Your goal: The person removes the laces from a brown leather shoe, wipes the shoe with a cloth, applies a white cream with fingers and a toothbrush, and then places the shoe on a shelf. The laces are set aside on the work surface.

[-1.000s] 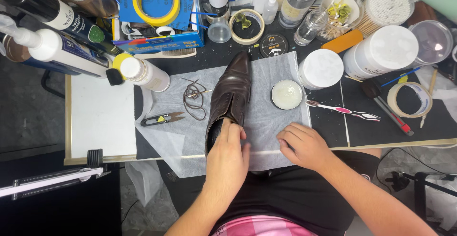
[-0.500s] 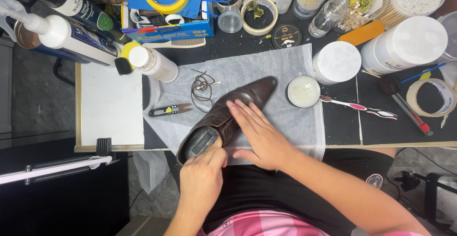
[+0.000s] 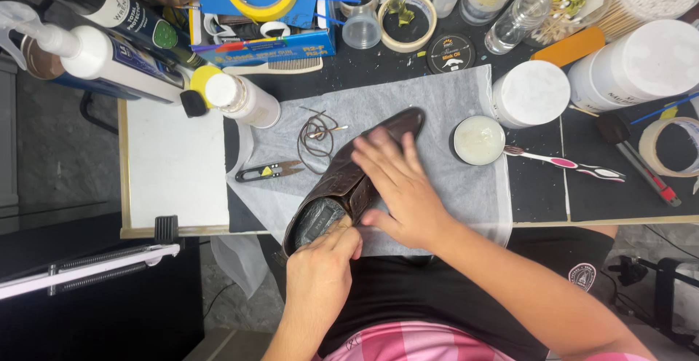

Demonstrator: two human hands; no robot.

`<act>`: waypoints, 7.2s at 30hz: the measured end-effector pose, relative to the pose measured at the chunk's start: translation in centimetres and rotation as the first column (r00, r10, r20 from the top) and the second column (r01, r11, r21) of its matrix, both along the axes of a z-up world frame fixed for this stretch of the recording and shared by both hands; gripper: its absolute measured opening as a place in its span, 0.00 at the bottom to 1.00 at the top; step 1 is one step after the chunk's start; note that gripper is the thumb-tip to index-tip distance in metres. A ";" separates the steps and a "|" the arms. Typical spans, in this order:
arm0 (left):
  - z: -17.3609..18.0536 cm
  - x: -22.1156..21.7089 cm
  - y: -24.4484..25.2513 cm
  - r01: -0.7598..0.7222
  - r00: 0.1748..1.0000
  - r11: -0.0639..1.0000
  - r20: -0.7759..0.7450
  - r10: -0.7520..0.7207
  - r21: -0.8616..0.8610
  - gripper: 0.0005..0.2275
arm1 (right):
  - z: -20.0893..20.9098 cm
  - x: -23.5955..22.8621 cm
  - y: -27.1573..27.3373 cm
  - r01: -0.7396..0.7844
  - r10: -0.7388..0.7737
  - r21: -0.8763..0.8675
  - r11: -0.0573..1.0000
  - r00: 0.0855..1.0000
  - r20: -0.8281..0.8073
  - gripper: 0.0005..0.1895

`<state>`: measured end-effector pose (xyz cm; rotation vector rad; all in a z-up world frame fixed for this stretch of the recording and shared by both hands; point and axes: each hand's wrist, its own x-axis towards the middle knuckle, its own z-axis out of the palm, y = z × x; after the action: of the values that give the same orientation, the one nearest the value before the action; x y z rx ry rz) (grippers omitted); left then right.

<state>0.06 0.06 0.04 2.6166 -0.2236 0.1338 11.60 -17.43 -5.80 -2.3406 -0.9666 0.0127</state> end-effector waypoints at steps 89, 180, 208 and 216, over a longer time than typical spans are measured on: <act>0.4 5.6 -0.2 -0.100 0.980 0.995 -0.177 0.095 -0.019 0.29 | -0.1 0.0 -4.4 0.240 -0.207 -0.270 0.933 0.968 0.144 0.41; 0.6 7.0 1.9 -0.252 0.954 0.966 0.182 0.238 0.058 0.11 | 2.2 -2.1 -1.5 0.270 -0.264 -0.022 0.962 0.952 0.158 0.27; 0.7 8.5 3.1 -0.303 0.951 0.953 0.080 0.300 0.027 0.11 | -0.2 -3.9 -2.8 0.385 -0.397 0.097 0.918 0.888 0.234 0.25; 0.9 8.6 3.0 -0.298 0.950 0.954 0.106 0.293 0.033 0.10 | -0.7 -3.5 -3.1 0.403 -0.414 0.097 0.910 0.872 0.260 0.24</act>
<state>8.70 3.10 0.93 2.6797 0.1357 0.3671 8.09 -20.54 -6.47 -2.5071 -0.5628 -0.5100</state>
